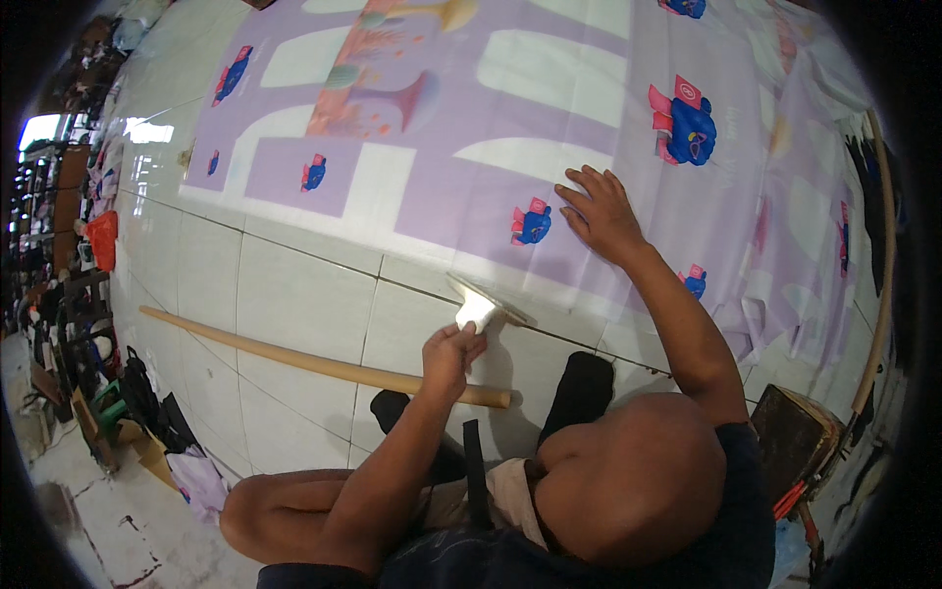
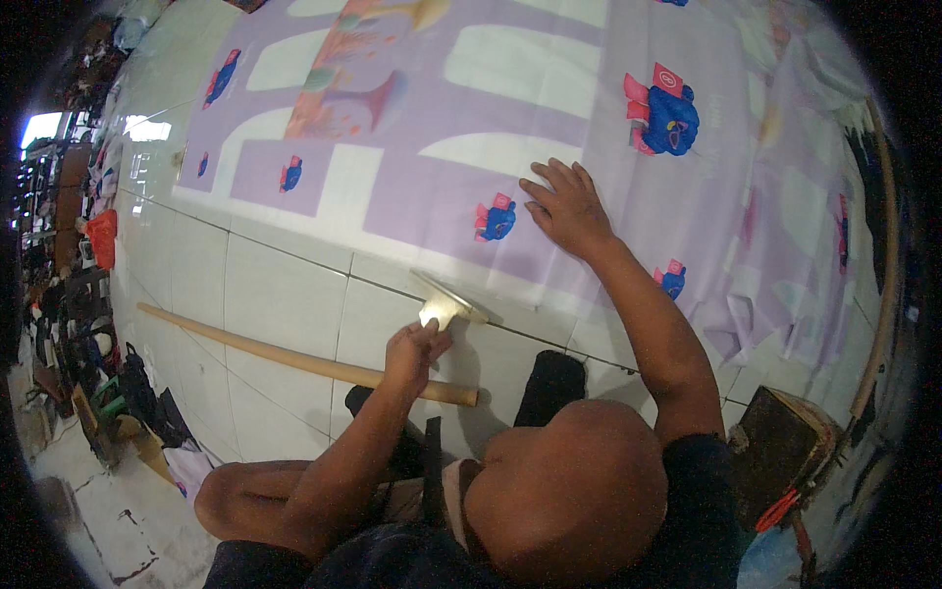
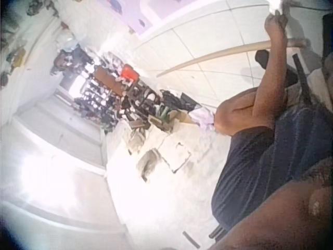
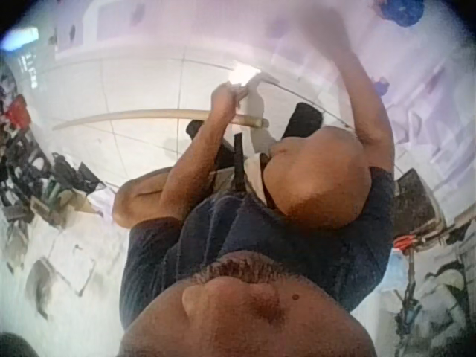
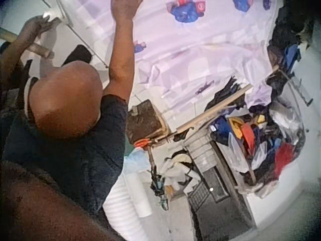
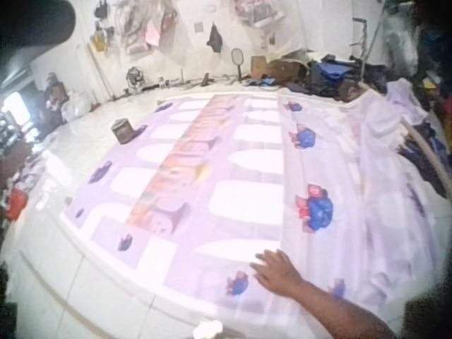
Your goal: The person measures, cuts, and aligns fabric panels by hand using shears and a long wooden guide.
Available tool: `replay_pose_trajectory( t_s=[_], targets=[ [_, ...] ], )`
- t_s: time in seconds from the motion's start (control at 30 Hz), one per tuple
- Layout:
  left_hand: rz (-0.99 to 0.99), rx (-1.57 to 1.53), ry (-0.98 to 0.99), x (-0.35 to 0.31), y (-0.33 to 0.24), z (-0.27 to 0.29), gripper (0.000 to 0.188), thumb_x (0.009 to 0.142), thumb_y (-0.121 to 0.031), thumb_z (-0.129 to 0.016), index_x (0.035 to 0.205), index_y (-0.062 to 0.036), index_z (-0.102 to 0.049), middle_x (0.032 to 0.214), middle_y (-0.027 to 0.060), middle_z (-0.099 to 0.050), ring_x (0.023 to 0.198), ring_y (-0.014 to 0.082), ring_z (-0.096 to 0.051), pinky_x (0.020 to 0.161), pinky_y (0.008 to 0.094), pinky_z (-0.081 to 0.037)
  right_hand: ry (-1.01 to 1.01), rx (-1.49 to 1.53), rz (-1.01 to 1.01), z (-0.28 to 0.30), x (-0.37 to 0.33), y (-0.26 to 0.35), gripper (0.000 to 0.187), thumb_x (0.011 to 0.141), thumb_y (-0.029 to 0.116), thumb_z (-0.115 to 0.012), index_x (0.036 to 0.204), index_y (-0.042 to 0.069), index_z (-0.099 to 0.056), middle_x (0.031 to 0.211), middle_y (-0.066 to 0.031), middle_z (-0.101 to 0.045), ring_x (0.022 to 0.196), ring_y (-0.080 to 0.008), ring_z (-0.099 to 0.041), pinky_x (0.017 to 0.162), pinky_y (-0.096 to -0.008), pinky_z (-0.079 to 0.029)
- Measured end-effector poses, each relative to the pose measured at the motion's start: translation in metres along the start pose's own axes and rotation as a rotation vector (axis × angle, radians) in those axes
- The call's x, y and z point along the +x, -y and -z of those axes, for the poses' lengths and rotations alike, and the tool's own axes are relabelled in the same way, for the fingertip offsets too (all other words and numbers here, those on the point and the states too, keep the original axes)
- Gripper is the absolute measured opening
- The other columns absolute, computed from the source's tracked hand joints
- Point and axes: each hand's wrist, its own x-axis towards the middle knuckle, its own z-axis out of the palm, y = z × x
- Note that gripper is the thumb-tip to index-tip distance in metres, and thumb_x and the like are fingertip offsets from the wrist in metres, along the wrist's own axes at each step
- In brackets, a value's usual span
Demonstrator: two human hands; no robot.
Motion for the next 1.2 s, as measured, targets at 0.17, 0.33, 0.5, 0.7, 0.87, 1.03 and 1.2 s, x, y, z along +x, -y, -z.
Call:
replay_pose_trajectory(
  t_s=[0.17, 0.33, 0.5, 0.7, 0.87, 1.03, 1.2],
  targets=[
    [-0.086, 0.010, 0.040, 0.034, -0.020, -0.005, 0.034, 0.093, -0.017, -0.062, 0.108, 0.0110, -0.050, 0.097, 0.0160, -0.059, 0.090, 0.0240, -0.061, 0.088, 0.0377, -0.052, -0.014, 0.000, 0.022, -0.003, 0.003, 0.004, 0.034, 0.091, 0.025, -0.062, 0.123, 0.015, -0.062, 0.137, -0.0091, -0.051, 0.133, -0.0313, -0.041, 0.112, -0.0519, -0.028],
    [-0.036, -0.005, 0.038, 0.033, -0.014, -0.026, 0.045, 0.094, -0.019, -0.062, 0.116, 0.0163, -0.045, 0.110, 0.0212, -0.055, 0.105, 0.0327, -0.059, 0.099, 0.0430, -0.048, -0.033, -0.009, 0.010, -0.004, 0.000, 0.002, 0.036, 0.091, 0.027, -0.061, 0.125, 0.016, -0.062, 0.137, -0.0089, -0.050, 0.132, -0.0312, -0.041, 0.112, -0.0522, -0.028],
    [0.016, -0.049, 0.010, 0.016, 0.006, -0.063, 0.039, 0.094, -0.020, -0.063, 0.114, 0.0119, -0.050, 0.108, 0.0184, -0.057, 0.100, 0.0297, -0.060, 0.095, 0.0401, -0.049, -0.035, -0.011, 0.024, -0.005, -0.002, -0.002, 0.037, 0.090, 0.027, -0.061, 0.126, 0.016, -0.061, 0.136, -0.0096, -0.050, 0.132, -0.0319, -0.041, 0.111, -0.0532, -0.029],
    [0.035, -0.121, -0.020, 0.013, 0.030, -0.081, 0.035, 0.090, -0.016, -0.068, 0.111, 0.0075, -0.055, 0.096, 0.0119, -0.061, 0.087, 0.0222, -0.062, 0.084, 0.0342, -0.053, -0.042, -0.001, 0.028, -0.006, 0.000, 0.001, 0.035, 0.090, 0.025, -0.062, 0.125, 0.016, -0.062, 0.136, -0.0095, -0.051, 0.133, -0.0319, -0.041, 0.112, -0.0521, -0.028],
    [0.127, 0.021, 0.018, 0.004, 0.017, -0.083, 0.060, 0.091, -0.034, -0.066, 0.124, 0.0121, -0.047, 0.115, 0.0225, -0.058, 0.106, 0.0327, -0.060, 0.092, 0.0399, -0.052, -0.053, 0.021, 0.032, -0.006, 0.002, 0.003, 0.035, 0.090, 0.025, -0.062, 0.124, 0.016, -0.062, 0.136, -0.0093, -0.051, 0.133, -0.0317, -0.042, 0.112, -0.0518, -0.028],
    [0.159, 0.567, 0.125, 0.012, -0.062, 0.000, 0.072, 0.089, -0.052, -0.062, 0.130, 0.0057, -0.046, 0.115, 0.0241, -0.061, 0.094, 0.0300, -0.065, 0.083, 0.0399, -0.053, -0.041, 0.005, 0.025, -0.003, 0.000, -0.001, 0.033, 0.091, 0.028, -0.061, 0.121, 0.015, -0.063, 0.135, -0.0101, -0.051, 0.131, -0.0319, -0.042, 0.111, -0.0526, -0.029],
    [-0.104, 1.246, -1.196, 0.023, -0.086, 0.161, 0.098, 0.077, -0.061, -0.069, 0.138, 0.0077, -0.037, 0.138, 0.0279, -0.042, 0.123, 0.0417, -0.046, 0.097, 0.0470, -0.046, 0.038, 0.001, -0.030, 0.013, -0.004, -0.013, 0.034, 0.089, 0.029, -0.062, 0.118, 0.013, -0.064, 0.133, -0.0115, -0.053, 0.130, -0.0314, -0.044, 0.110, -0.0529, -0.029]
  ],
)
